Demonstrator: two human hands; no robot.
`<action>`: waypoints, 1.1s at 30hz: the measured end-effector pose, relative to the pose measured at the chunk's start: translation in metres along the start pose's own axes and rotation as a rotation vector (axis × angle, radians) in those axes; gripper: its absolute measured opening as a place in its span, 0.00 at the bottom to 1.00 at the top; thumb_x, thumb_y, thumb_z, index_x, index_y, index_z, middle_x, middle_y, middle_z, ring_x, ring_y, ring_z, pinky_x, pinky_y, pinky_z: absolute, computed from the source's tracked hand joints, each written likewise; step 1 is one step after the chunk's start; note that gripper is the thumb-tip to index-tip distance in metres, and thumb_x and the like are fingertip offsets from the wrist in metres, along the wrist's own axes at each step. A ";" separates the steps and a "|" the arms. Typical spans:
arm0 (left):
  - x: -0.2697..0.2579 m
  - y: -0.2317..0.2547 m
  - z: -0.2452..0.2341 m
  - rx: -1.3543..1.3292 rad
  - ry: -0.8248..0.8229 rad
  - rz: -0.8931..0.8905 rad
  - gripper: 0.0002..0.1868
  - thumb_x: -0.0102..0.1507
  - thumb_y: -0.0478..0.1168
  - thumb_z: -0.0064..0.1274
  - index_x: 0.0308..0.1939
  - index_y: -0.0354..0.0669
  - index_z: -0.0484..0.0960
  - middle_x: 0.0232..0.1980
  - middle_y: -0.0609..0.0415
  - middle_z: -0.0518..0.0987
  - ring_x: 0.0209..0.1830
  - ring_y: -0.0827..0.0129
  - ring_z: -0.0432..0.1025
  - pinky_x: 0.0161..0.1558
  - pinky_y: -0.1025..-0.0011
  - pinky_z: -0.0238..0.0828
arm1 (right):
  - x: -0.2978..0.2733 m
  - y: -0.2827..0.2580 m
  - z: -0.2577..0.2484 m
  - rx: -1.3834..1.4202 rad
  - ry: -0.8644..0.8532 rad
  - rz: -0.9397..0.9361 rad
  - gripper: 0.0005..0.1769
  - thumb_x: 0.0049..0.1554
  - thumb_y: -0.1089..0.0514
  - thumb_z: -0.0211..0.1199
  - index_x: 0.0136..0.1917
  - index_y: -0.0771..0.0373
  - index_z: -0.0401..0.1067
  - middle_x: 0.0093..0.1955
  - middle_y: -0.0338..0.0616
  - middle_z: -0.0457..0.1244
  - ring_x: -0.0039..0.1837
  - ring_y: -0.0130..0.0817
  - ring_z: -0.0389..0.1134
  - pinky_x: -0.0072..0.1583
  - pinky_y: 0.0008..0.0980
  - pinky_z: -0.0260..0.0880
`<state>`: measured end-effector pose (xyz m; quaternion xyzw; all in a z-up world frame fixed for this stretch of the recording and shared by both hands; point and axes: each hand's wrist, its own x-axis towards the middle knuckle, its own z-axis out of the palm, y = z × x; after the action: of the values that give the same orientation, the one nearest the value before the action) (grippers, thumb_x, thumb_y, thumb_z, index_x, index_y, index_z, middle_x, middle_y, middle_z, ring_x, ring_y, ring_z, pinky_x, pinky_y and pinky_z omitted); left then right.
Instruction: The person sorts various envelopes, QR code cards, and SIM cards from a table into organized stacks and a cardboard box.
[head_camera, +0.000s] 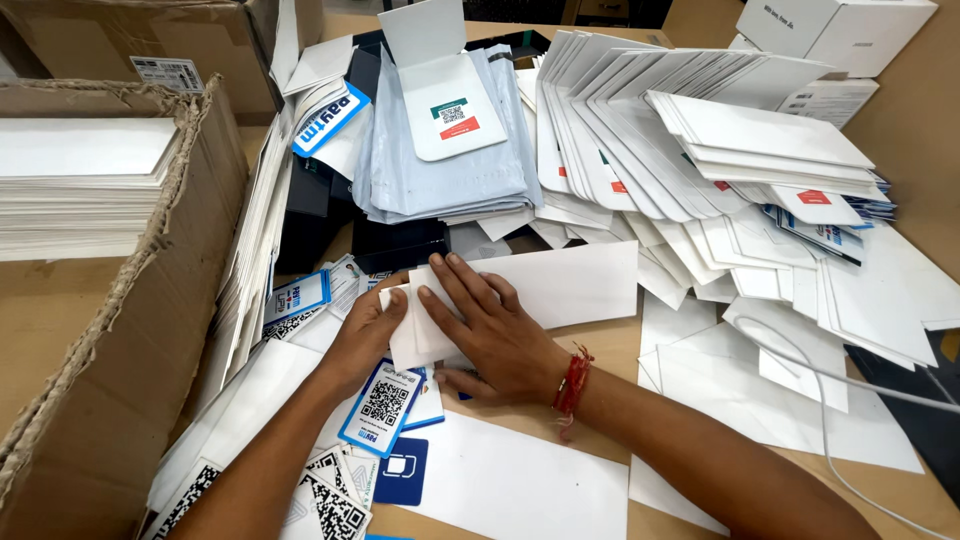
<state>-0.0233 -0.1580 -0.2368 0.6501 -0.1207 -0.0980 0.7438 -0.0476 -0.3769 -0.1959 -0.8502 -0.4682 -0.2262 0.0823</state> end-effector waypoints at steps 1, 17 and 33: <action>0.001 0.000 0.000 0.068 0.001 0.021 0.26 0.64 0.48 0.53 0.64 0.42 0.73 0.49 0.54 0.83 0.47 0.76 0.79 0.45 0.76 0.79 | 0.002 0.002 0.000 0.096 0.029 -0.007 0.46 0.56 0.42 0.61 0.76 0.74 0.54 0.81 0.71 0.41 0.83 0.56 0.37 0.74 0.53 0.42; -0.005 0.003 -0.007 0.177 0.087 0.225 0.16 0.56 0.29 0.57 0.48 0.38 0.84 0.47 0.49 0.86 0.44 0.72 0.81 0.45 0.72 0.83 | -0.085 0.047 -0.034 -0.095 0.356 0.450 0.43 0.54 0.55 0.72 0.74 0.69 0.53 0.79 0.63 0.51 0.79 0.55 0.54 0.74 0.48 0.56; -0.010 0.001 0.000 0.125 0.102 0.217 0.11 0.60 0.36 0.58 0.46 0.39 0.82 0.44 0.50 0.84 0.42 0.72 0.80 0.45 0.72 0.81 | -0.108 0.050 0.004 0.840 0.572 0.690 0.33 0.64 0.57 0.58 0.76 0.67 0.49 0.72 0.51 0.57 0.74 0.37 0.58 0.74 0.38 0.56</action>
<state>-0.0325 -0.1546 -0.2360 0.6824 -0.1580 0.0241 0.7133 -0.0546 -0.4846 -0.2457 -0.7531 -0.1745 -0.2018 0.6014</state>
